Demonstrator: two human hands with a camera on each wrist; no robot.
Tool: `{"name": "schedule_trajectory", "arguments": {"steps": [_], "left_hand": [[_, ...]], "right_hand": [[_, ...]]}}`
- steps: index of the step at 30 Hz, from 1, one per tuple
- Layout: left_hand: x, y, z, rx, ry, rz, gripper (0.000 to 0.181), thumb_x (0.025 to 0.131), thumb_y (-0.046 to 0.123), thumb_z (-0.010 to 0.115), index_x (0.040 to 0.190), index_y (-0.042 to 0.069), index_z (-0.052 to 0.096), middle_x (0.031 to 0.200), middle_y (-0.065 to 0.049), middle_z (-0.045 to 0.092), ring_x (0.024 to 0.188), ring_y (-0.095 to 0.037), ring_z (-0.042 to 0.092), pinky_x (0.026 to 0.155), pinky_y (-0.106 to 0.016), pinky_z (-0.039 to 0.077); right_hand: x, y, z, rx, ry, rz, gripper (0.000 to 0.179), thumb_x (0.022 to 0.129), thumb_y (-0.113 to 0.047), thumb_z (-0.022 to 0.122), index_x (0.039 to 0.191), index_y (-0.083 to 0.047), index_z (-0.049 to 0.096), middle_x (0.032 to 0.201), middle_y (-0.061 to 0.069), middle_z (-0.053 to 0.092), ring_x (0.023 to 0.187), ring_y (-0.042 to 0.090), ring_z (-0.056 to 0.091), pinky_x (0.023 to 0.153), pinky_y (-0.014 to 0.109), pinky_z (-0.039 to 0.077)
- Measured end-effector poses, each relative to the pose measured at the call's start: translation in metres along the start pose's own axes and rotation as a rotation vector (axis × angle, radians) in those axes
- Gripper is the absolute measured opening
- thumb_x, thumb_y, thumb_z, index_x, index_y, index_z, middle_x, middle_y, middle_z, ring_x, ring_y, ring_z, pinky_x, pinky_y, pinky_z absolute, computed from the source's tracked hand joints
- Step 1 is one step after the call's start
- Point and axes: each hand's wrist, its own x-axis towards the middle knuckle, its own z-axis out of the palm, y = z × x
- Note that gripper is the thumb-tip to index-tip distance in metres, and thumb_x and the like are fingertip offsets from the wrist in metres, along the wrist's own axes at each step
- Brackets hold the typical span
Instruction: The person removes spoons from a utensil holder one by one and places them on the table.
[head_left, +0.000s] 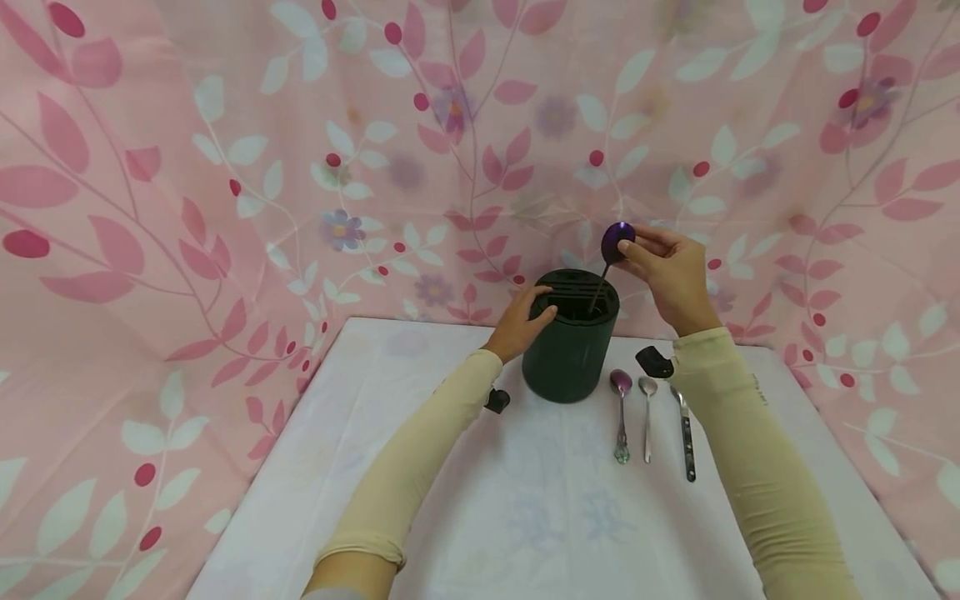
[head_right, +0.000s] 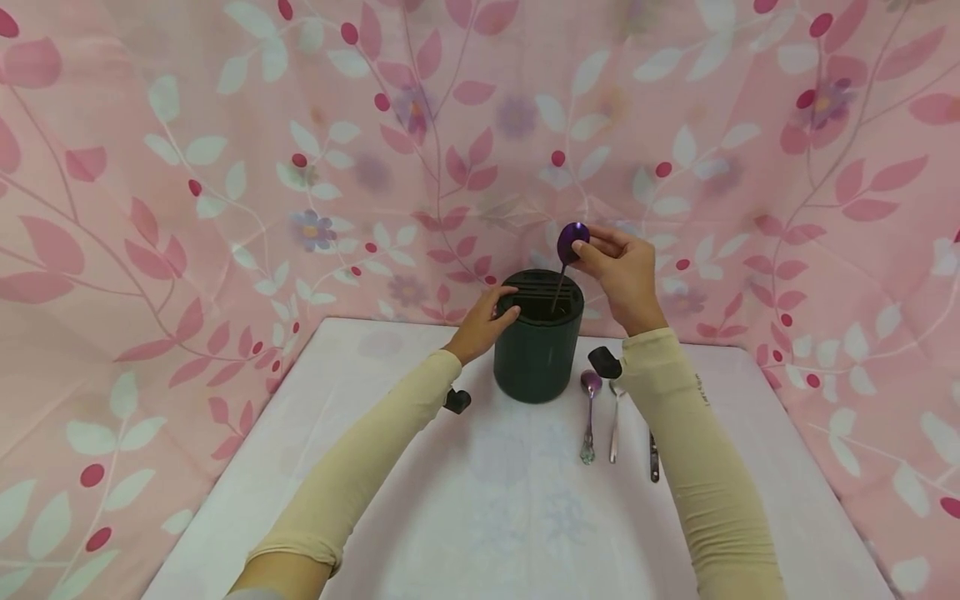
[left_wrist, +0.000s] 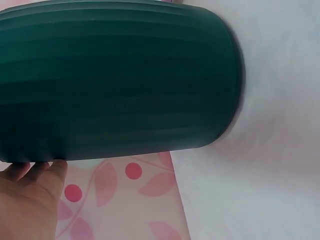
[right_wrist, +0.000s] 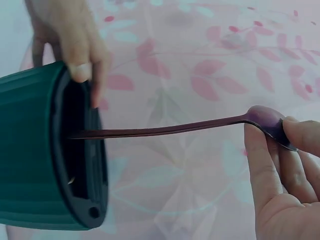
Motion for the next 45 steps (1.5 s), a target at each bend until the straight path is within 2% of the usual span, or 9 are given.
{"name": "schedule_trajectory", "arguments": {"steps": [10,17,26,37,45], "left_hand": [[-0.001,-0.003,-0.002,-0.032,0.002,-0.014,0.058,0.098,0.053,0.05,0.148,0.027,0.036,0.155,0.001,0.031,0.14,-0.016,0.031,0.115,-0.043,0.027],[0.0,-0.008,-0.001,-0.052,-0.004,-0.01,0.061,0.097,0.054,0.052,0.148,0.027,0.036,0.155,0.001,0.032,0.138,-0.017,0.035,0.112,-0.04,0.033],[0.0,-0.006,-0.002,-0.071,0.0,0.0,0.06,0.097,0.053,0.052,0.149,0.027,0.036,0.154,0.002,0.032,0.137,-0.015,0.036,0.111,-0.037,0.034],[-0.002,-0.002,-0.004,-0.064,-0.008,-0.009,0.059,0.098,0.052,0.051,0.149,0.028,0.035,0.155,0.002,0.03,0.136,-0.016,0.037,0.111,-0.037,0.035],[-0.001,-0.005,-0.004,-0.071,-0.01,-0.007,0.06,0.097,0.055,0.051,0.149,0.029,0.035,0.155,0.002,0.031,0.136,-0.016,0.038,0.11,-0.037,0.036]], "right_hand": [[-0.004,-0.029,0.009,0.199,0.072,-0.114,0.035,0.073,0.017,0.076,0.107,0.016,0.066,0.091,0.021,0.071,0.085,0.03,0.071,0.076,0.045,0.053],[-0.009,-0.039,0.006,0.247,0.074,-0.092,0.03,0.075,0.017,0.074,0.104,0.018,0.066,0.088,0.022,0.071,0.081,0.031,0.071,0.075,0.044,0.054],[-0.023,-0.022,-0.013,0.206,0.065,-0.005,0.026,0.079,0.014,0.072,0.104,0.016,0.066,0.088,0.02,0.071,0.082,0.029,0.072,0.073,0.04,0.056],[-0.043,-0.004,-0.037,0.131,0.044,0.054,0.024,0.083,0.011,0.07,0.107,0.015,0.067,0.093,0.018,0.072,0.08,0.028,0.072,0.071,0.038,0.057],[-0.056,0.006,-0.055,0.094,0.033,0.138,0.024,0.086,0.007,0.068,0.11,0.012,0.067,0.095,0.016,0.072,0.08,0.026,0.073,0.073,0.037,0.057]]}}
